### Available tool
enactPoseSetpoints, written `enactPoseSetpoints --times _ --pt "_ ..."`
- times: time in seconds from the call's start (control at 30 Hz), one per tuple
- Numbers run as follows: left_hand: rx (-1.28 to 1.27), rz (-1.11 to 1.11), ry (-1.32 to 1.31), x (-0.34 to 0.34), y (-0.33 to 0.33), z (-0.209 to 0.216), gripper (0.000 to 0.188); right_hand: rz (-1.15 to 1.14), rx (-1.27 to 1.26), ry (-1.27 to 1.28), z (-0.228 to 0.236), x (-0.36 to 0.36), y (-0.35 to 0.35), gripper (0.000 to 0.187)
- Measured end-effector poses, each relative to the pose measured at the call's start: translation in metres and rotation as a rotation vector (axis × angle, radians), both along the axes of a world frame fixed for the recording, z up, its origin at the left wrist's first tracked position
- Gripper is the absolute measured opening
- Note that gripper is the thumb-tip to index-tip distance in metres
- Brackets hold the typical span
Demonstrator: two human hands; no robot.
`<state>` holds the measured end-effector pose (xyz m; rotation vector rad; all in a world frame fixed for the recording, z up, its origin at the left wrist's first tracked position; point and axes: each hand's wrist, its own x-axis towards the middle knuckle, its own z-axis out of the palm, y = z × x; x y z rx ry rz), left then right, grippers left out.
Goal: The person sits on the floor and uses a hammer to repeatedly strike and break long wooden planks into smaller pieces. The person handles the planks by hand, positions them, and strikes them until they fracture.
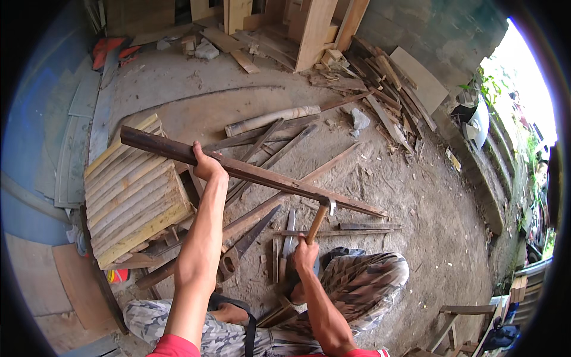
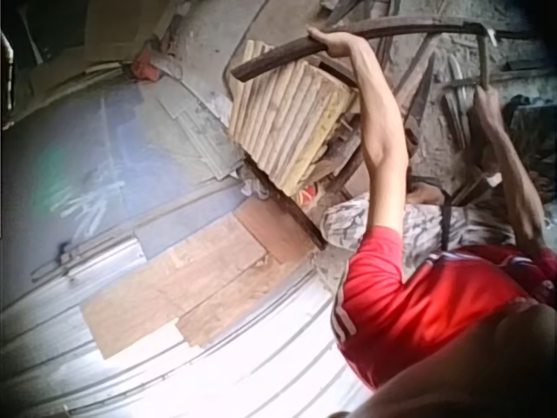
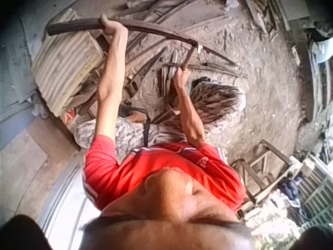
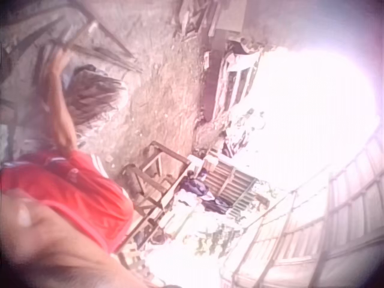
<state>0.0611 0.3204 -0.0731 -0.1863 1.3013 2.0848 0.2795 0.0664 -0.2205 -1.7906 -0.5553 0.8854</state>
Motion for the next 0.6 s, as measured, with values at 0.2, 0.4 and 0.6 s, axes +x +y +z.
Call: enactPoseSetpoints --times 0.2,0.4,0.6 --pt "0.013 0.012 0.015 -0.005 -0.001 -0.002 0.051 0.06 0.491 -0.204 0.177 0.037 0.067 0.037" --pt "0.01 0.039 0.006 -0.023 -0.002 -0.003 0.052 0.144 1.16 0.145 0.254 0.029 0.08 0.04" --pt "0.124 -0.041 -0.031 -0.01 -0.006 0.005 0.057 0.108 -0.385 0.168 -0.023 -0.039 -0.008 0.026"
